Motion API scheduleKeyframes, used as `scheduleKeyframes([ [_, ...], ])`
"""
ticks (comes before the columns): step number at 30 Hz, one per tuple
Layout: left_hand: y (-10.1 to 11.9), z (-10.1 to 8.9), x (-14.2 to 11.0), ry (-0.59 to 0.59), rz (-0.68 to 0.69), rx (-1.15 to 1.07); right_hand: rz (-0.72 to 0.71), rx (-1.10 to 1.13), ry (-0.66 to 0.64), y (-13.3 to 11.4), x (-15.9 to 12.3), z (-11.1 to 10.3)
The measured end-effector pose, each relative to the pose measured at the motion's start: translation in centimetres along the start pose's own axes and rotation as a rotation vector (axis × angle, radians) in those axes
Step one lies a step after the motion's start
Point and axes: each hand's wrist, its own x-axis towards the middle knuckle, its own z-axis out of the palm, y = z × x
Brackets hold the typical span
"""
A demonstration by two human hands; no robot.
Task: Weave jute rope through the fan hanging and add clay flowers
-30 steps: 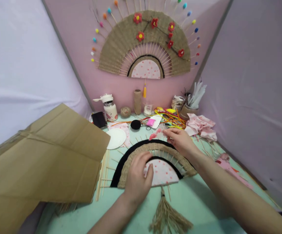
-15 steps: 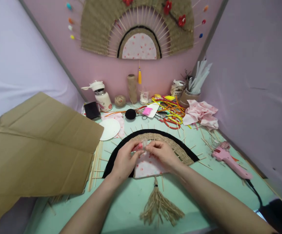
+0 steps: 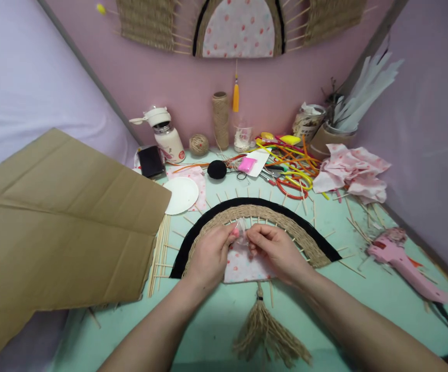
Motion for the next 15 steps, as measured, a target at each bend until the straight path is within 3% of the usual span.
scheduleKeyframes([
  [7, 0.0, 0.3, -0.1, 0.062, 0.038, 0.064, -0.135, -0.264, 0.148, -0.2, -0.2, 0.1],
  [12, 0.7, 0.0, -0.5, 0.374, 0.055, 0.226, -0.308, -0.379, 0.315, -0.4, -0.4, -0.3],
  [15, 1.3, 0.1, -0.8, 0.214, 0.138, 0.187, -0.423, -0.444, 0.271, -0.4, -0.8, 0.1],
])
